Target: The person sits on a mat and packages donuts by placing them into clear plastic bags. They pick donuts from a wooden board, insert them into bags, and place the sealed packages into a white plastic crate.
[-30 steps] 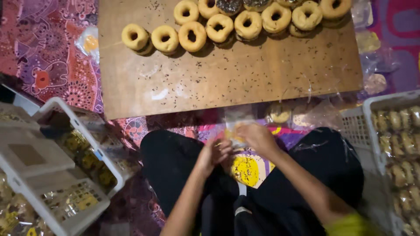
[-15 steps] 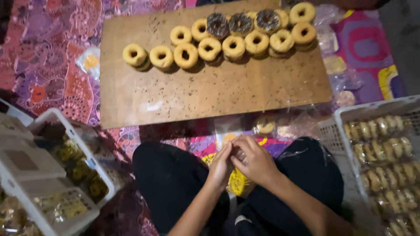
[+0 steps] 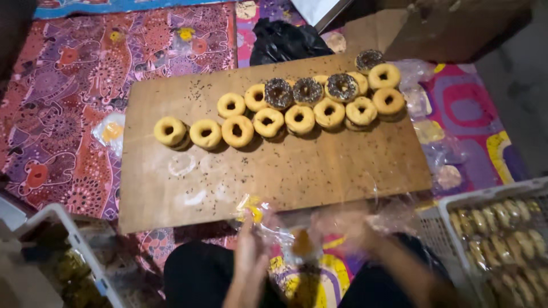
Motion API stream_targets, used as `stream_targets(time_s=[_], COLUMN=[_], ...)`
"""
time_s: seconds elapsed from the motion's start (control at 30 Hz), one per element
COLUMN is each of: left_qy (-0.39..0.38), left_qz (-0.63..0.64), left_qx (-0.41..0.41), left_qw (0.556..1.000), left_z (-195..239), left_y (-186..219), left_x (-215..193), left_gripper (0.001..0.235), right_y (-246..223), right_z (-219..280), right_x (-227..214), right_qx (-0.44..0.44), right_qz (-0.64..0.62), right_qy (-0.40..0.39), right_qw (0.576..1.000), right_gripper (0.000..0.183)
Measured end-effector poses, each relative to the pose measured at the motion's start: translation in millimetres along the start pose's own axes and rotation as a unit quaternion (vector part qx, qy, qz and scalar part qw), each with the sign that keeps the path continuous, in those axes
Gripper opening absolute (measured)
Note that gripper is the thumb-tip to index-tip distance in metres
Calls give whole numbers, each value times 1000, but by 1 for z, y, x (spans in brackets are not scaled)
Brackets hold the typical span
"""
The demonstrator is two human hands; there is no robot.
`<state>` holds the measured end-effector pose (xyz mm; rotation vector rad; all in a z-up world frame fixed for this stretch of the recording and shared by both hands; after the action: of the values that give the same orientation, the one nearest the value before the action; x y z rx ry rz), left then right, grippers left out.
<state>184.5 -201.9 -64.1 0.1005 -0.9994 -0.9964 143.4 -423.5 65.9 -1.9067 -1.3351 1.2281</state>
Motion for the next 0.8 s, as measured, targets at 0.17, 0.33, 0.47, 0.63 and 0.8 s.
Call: stream_targets(time_s=[0.17, 0.33, 0.47, 0.63, 0.8], left_qy=[53, -2, -4, -123, 10], left_qz=[-3, 23, 89, 151, 21], left_qx=[-12, -49, -60, 5, 101], left_qw=[999, 999, 994, 981, 995], left_z=[-36, -63, -67, 1, 46], left_y=[23, 5, -20, -46, -16], left_x=[17, 32, 47, 85, 102], left_gripper=[62, 54, 61, 48, 39], right_y=[195, 159, 41, 12, -7], right_z=[-137, -93, 14, 74, 76], right_x=[-114, -100, -20, 24, 32], right_qx=[152, 126, 138, 175, 163], right_qz=[188, -8, -171, -54, -13], right_qy=[83, 137, 66, 171, 118], right_qw=[967, 982, 973, 968, 979], right_gripper=[131, 132, 141, 134, 121])
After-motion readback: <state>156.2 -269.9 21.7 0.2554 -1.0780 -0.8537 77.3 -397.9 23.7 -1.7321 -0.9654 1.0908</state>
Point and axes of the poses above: each hand's wrist, its own z-axis away from the middle knuckle, its own x-axis out of the palm, y = z × x, the point moved 3 cm from there along -z, towards the middle knuckle, and after that the axes turned 12 degrees about -z, right-handed, at the moved point
